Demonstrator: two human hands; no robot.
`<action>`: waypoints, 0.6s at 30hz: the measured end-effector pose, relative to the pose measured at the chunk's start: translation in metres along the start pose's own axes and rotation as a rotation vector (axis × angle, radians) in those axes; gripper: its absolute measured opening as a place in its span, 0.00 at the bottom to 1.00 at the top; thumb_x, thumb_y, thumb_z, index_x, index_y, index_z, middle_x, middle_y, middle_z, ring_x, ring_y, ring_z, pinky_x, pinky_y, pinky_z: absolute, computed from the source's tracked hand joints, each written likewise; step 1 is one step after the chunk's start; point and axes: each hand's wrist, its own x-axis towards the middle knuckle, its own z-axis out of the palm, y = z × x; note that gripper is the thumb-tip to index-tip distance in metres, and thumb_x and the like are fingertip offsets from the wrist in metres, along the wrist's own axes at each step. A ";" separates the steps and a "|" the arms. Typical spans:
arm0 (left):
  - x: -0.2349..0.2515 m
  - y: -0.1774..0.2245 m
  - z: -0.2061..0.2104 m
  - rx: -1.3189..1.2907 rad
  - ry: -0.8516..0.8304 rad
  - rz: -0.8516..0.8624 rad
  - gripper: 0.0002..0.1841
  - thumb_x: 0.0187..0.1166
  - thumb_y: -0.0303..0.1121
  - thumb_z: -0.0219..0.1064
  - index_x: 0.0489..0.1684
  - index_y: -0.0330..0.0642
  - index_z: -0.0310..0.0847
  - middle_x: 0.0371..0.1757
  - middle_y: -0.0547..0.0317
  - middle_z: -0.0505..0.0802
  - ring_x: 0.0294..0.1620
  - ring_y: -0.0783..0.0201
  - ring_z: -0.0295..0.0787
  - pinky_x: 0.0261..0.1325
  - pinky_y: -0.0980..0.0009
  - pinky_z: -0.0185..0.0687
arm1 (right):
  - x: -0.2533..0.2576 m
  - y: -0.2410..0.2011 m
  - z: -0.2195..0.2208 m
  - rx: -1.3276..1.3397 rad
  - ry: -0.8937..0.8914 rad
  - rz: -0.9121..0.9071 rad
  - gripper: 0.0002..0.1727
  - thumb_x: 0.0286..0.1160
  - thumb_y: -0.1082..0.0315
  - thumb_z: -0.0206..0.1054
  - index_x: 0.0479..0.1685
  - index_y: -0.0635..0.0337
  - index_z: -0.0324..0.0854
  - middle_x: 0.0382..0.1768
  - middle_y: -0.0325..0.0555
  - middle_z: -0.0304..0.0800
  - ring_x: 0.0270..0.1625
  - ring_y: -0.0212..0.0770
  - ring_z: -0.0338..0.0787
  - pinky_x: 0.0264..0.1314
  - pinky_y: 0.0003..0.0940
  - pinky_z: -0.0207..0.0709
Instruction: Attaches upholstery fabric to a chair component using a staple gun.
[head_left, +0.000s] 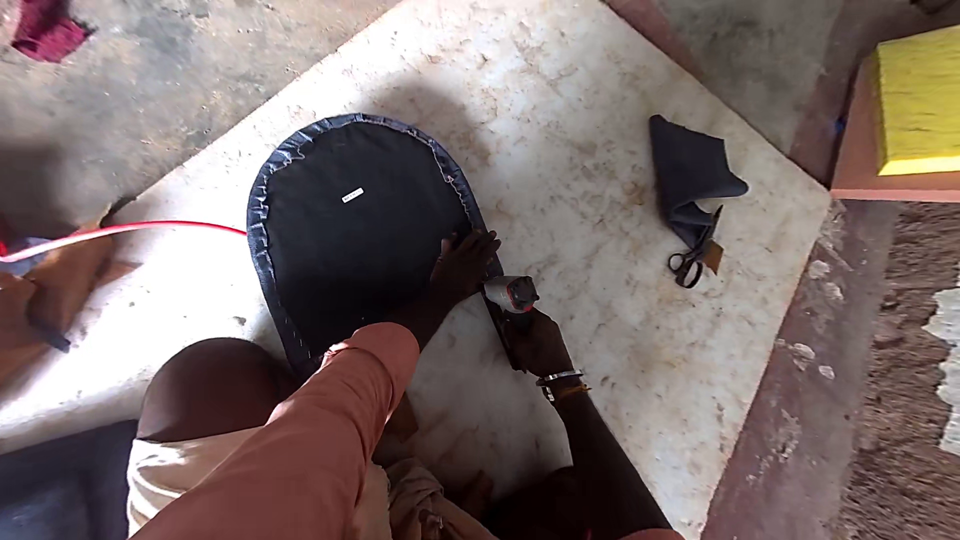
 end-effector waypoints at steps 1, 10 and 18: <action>0.001 -0.001 -0.003 -0.018 0.003 -0.005 0.25 0.92 0.44 0.47 0.88 0.65 0.65 0.92 0.79 0.66 0.94 0.61 0.54 0.84 0.41 0.53 | -0.001 0.003 -0.003 0.019 0.040 0.012 0.18 0.76 0.53 0.71 0.52 0.58 0.85 0.35 0.50 0.92 0.39 0.49 0.93 0.46 0.55 0.86; -0.043 -0.060 -0.085 -0.452 -0.005 -0.216 0.22 0.92 0.39 0.53 0.84 0.57 0.74 0.80 0.59 0.83 0.81 0.54 0.78 0.79 0.41 0.73 | -0.013 0.059 0.029 -0.074 0.496 0.141 0.46 0.76 0.55 0.70 0.91 0.66 0.55 0.80 0.70 0.71 0.81 0.69 0.74 0.82 0.64 0.67; -0.260 -0.144 -0.109 -0.805 0.240 -1.237 0.38 0.81 0.52 0.69 0.86 0.39 0.63 0.78 0.30 0.78 0.77 0.36 0.77 0.74 0.38 0.76 | -0.076 -0.027 0.106 -0.020 0.139 -0.168 0.43 0.74 0.46 0.67 0.90 0.53 0.64 0.86 0.53 0.68 0.86 0.56 0.70 0.82 0.52 0.71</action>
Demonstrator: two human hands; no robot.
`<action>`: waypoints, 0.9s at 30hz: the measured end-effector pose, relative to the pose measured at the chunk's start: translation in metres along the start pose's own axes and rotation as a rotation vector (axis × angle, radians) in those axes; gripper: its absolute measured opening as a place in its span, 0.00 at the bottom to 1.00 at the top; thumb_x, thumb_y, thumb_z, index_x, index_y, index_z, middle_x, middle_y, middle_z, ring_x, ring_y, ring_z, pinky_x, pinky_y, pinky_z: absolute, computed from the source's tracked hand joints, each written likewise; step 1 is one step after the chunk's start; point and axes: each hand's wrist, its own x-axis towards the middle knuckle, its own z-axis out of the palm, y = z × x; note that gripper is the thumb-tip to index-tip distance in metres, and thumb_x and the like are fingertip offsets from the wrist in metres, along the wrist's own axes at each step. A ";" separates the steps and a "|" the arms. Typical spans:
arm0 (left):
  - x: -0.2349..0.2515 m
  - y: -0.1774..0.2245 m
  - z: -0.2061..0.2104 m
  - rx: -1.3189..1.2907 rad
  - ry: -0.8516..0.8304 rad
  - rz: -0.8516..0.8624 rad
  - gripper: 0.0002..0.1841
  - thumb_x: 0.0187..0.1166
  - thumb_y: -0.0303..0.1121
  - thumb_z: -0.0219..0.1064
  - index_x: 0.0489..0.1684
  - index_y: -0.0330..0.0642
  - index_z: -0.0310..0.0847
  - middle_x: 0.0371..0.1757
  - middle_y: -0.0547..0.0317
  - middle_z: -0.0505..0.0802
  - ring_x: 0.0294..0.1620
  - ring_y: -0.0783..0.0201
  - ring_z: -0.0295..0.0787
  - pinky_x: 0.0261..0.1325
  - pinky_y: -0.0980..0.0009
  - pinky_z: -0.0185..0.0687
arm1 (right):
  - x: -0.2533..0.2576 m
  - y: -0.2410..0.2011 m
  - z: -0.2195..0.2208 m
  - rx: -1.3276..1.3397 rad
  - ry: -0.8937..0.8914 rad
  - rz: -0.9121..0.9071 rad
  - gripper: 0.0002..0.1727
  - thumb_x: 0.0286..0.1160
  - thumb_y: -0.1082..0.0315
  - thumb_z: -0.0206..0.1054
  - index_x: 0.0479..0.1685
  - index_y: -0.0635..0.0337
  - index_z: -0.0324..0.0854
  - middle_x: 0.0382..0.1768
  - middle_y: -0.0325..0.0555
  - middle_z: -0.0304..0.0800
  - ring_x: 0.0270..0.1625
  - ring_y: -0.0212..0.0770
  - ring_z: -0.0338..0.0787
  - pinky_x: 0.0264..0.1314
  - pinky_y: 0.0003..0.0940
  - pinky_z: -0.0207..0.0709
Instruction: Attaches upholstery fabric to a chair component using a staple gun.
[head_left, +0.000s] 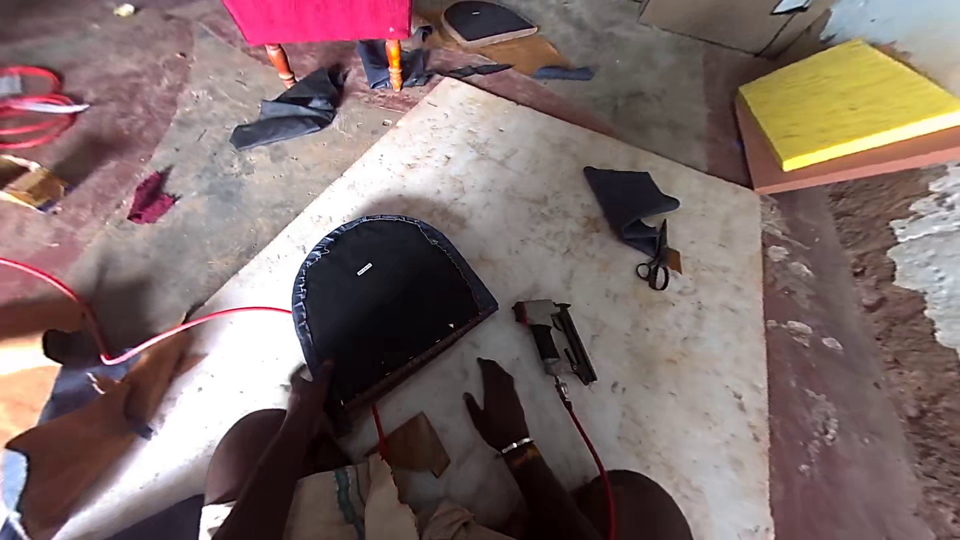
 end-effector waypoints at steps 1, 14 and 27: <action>0.003 -0.004 0.001 -0.074 -0.060 -0.062 0.37 0.81 0.54 0.69 0.83 0.39 0.68 0.72 0.34 0.83 0.72 0.41 0.82 0.70 0.40 0.79 | 0.001 -0.016 0.005 -0.007 -0.042 -0.057 0.43 0.73 0.47 0.67 0.91 0.51 0.63 0.88 0.51 0.66 0.87 0.54 0.69 0.83 0.51 0.70; -0.178 0.227 -0.115 -0.465 -0.357 0.652 0.18 0.94 0.37 0.52 0.76 0.47 0.77 0.39 0.53 0.88 0.25 0.62 0.88 0.26 0.67 0.90 | 0.000 -0.165 -0.116 0.428 0.949 -0.685 0.16 0.88 0.56 0.59 0.49 0.52 0.92 0.51 0.42 0.96 0.57 0.39 0.93 0.62 0.38 0.86; -0.158 0.276 -0.078 0.093 -0.219 1.559 0.17 0.88 0.50 0.58 0.63 0.57 0.87 0.50 0.70 0.95 0.46 0.72 0.91 0.52 0.60 0.91 | -0.039 -0.180 -0.158 0.495 0.937 -0.562 0.23 0.89 0.47 0.56 0.46 0.56 0.86 0.42 0.44 0.89 0.47 0.40 0.89 0.50 0.39 0.87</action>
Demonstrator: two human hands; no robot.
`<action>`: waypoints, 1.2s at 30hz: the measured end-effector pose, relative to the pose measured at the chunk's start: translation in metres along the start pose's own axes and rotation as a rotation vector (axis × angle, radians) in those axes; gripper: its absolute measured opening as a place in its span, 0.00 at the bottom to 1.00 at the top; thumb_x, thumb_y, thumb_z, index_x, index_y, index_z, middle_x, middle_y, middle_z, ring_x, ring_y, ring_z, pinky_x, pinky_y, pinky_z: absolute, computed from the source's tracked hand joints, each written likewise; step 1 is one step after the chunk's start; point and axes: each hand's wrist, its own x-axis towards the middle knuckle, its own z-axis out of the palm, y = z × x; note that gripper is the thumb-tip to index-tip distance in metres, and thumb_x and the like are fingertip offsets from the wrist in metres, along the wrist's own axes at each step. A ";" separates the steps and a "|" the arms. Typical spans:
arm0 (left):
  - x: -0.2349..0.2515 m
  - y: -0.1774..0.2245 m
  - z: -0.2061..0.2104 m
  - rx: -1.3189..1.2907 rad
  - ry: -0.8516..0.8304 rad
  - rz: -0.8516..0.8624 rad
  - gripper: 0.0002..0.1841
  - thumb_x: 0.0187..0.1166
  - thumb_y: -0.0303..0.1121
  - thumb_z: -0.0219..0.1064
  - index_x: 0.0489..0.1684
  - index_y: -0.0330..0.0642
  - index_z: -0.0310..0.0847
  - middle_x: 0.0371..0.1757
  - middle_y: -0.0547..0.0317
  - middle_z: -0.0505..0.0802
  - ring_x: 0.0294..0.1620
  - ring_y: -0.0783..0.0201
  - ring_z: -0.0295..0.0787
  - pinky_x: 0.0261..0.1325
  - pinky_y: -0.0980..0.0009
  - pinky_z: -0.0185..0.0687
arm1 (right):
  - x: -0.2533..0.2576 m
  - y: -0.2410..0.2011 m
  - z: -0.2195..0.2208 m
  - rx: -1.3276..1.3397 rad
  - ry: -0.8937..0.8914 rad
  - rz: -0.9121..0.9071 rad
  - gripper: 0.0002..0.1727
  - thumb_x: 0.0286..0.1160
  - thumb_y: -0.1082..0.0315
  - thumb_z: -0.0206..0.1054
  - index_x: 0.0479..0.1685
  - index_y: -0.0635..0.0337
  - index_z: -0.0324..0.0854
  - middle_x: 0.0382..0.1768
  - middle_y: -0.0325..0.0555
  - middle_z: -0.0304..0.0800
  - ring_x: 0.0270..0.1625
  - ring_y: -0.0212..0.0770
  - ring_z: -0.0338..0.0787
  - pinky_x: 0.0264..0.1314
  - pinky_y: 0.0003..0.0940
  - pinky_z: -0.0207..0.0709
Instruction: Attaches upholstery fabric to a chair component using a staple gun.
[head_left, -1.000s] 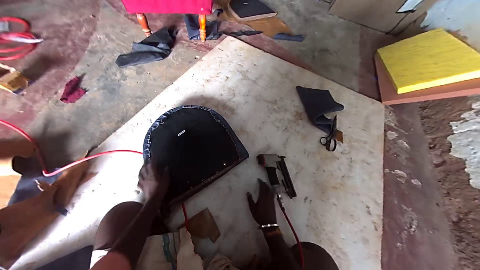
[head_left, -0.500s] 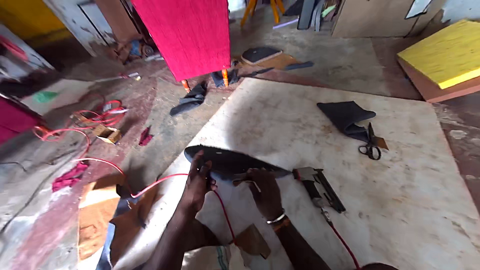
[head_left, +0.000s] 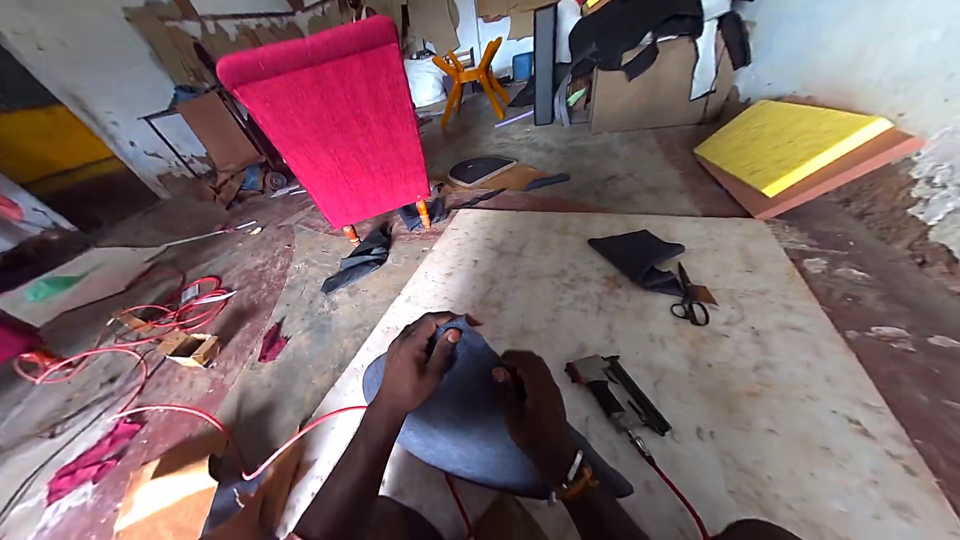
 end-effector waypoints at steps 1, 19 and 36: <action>-0.003 0.002 0.002 -0.008 0.003 -0.007 0.18 0.88 0.49 0.59 0.69 0.58 0.84 0.52 0.70 0.95 0.48 0.71 0.92 0.53 0.60 0.91 | 0.005 -0.005 -0.001 -0.003 -0.007 -0.002 0.24 0.87 0.44 0.58 0.49 0.56 0.86 0.46 0.46 0.90 0.51 0.42 0.89 0.53 0.41 0.87; -0.004 0.009 0.016 -0.212 0.049 -0.029 0.18 0.86 0.48 0.59 0.27 0.53 0.87 0.25 0.72 0.87 0.27 0.73 0.81 0.37 0.65 0.80 | 0.047 -0.029 0.017 0.565 -0.133 0.150 0.18 0.89 0.56 0.60 0.31 0.55 0.84 0.21 0.30 0.78 0.23 0.22 0.75 0.26 0.19 0.70; -0.014 0.011 0.027 -0.345 0.090 0.160 0.13 0.89 0.47 0.59 0.54 0.50 0.81 0.51 0.63 0.87 0.56 0.67 0.85 0.59 0.67 0.85 | 0.051 -0.027 -0.001 0.968 -0.494 0.642 0.22 0.94 0.55 0.51 0.33 0.58 0.82 0.28 0.41 0.85 0.32 0.32 0.86 0.40 0.30 0.84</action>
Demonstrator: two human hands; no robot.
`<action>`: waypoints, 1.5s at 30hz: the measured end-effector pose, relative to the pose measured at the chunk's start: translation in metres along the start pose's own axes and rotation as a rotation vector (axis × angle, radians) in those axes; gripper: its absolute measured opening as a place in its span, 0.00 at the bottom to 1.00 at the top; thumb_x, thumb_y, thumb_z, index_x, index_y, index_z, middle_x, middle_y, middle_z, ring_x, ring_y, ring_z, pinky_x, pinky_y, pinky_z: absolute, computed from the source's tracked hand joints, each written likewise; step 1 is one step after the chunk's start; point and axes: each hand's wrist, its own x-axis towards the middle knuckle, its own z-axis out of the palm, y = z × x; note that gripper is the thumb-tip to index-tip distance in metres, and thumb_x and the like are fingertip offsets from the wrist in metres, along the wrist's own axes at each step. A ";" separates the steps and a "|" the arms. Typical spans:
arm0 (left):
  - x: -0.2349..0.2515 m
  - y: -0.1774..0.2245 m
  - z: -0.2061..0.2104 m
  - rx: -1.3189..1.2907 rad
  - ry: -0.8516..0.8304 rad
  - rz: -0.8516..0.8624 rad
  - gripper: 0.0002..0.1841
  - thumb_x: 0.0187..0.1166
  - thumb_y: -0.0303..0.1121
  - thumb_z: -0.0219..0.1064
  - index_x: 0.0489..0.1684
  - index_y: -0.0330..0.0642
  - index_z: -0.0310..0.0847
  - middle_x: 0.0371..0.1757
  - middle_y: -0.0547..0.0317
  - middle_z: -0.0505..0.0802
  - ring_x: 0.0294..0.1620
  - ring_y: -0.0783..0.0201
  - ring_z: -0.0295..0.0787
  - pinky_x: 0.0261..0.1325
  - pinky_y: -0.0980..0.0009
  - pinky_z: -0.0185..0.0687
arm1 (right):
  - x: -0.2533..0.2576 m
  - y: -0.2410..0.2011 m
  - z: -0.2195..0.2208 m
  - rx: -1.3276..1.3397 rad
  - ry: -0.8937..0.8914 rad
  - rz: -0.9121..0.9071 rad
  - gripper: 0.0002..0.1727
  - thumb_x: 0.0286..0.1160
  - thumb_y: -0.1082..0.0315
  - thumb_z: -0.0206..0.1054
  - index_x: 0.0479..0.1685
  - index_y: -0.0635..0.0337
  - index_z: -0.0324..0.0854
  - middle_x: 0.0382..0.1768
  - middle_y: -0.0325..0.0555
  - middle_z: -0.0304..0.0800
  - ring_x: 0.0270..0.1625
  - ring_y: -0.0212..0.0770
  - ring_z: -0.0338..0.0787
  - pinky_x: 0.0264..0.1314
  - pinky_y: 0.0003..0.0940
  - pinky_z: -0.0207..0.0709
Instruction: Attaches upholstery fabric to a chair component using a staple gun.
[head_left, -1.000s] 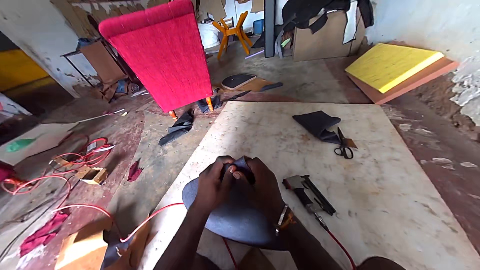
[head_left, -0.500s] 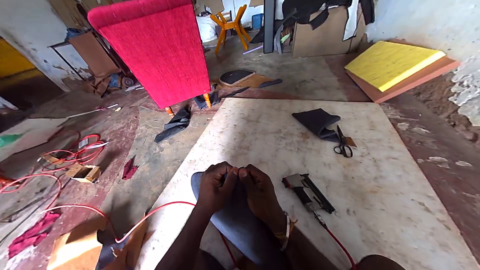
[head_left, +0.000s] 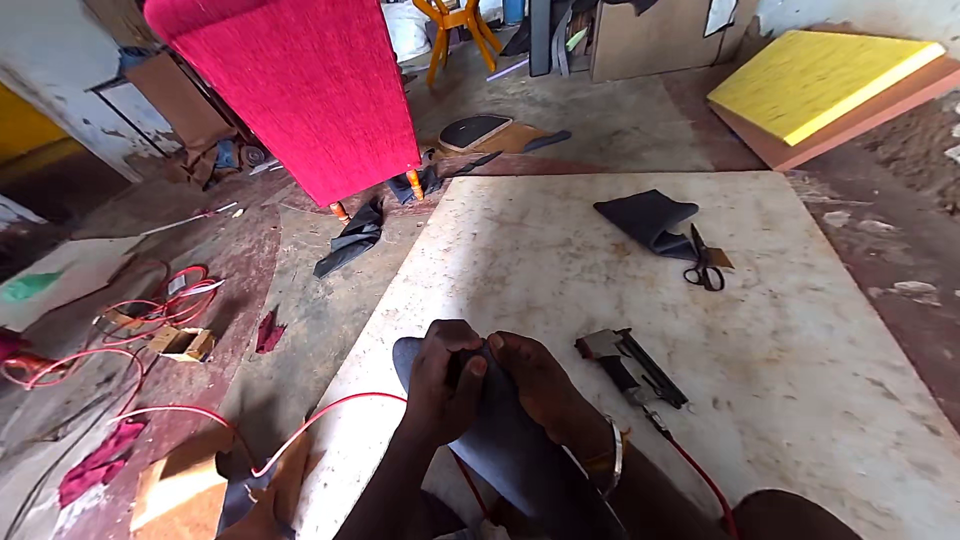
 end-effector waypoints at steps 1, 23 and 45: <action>-0.001 0.001 0.001 -0.008 0.017 -0.004 0.12 0.88 0.46 0.62 0.55 0.51 0.83 0.51 0.63 0.87 0.55 0.68 0.85 0.58 0.68 0.86 | 0.000 0.000 -0.001 0.013 -0.007 -0.003 0.22 0.94 0.56 0.51 0.33 0.58 0.81 0.28 0.41 0.85 0.33 0.32 0.86 0.40 0.30 0.83; 0.018 0.034 -0.010 0.269 -0.033 -0.358 0.10 0.73 0.40 0.63 0.21 0.52 0.74 0.39 0.66 0.82 0.44 0.72 0.79 0.41 0.75 0.78 | 0.000 0.021 0.022 -0.359 0.180 -0.315 0.19 0.93 0.54 0.54 0.38 0.54 0.82 0.21 0.34 0.78 0.22 0.29 0.77 0.23 0.27 0.71; 0.039 0.024 -0.050 -0.055 -0.688 -0.172 0.18 0.74 0.50 0.77 0.54 0.50 0.91 0.59 0.59 0.85 0.62 0.70 0.80 0.66 0.71 0.80 | -0.010 0.001 -0.008 0.014 -0.256 0.094 0.15 0.92 0.57 0.52 0.40 0.53 0.79 0.31 0.34 0.85 0.35 0.29 0.86 0.41 0.29 0.83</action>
